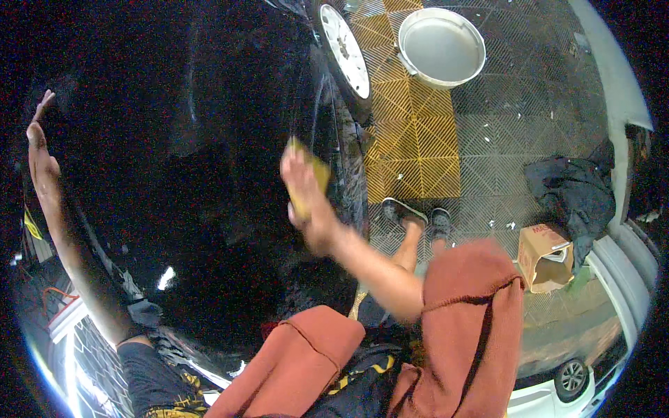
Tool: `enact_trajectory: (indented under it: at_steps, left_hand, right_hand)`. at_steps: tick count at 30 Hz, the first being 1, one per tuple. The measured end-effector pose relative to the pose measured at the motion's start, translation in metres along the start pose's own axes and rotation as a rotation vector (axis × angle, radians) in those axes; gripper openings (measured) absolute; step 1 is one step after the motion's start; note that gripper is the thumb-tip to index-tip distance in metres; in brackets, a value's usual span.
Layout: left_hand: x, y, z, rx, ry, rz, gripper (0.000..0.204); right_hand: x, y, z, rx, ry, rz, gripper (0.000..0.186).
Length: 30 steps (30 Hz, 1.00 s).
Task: The person sands the black surface of a car using a yellow block and a sheet of abrasive paper, frequently dipping the items into a bucket of water.
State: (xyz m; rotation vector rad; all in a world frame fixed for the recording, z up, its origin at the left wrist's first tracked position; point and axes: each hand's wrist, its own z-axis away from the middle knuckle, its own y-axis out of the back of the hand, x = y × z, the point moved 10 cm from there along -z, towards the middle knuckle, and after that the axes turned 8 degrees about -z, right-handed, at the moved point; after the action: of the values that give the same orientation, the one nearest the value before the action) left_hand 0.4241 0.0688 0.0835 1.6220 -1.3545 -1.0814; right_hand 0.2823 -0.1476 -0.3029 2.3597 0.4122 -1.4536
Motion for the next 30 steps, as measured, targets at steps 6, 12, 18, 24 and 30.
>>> enact_trajectory:
  at_steps: [6, 12, 18, 24, 30]
  left_hand:
    - [-0.001, -0.004, 0.002, -0.016, 0.023, 0.058, 0.058]
    - [0.007, -0.002, 0.002, -0.018, 0.058, 0.017, 0.061]
    - [0.007, -0.001, 0.001, -0.023, -0.028, -0.109, 0.063]
    - [0.018, 0.0, 0.001, -0.013, -0.059, -0.123, 0.061]
    - [0.01, 0.0, 0.003, -0.004, 0.007, -0.029, 0.059]
  right_hand:
    - [0.088, 0.002, -0.016, -0.007, -0.248, -0.497, 0.059]
    - [0.124, 0.031, -0.092, 0.151, -0.31, -0.546, 0.056]
    - [-0.032, -0.014, 0.04, -0.103, -0.245, -0.317, 0.078]
    - [0.138, 0.016, -0.096, 0.115, -0.245, -0.208, 0.06]
    - [-0.002, -0.004, 0.001, -0.131, -0.207, -0.006, 0.073]
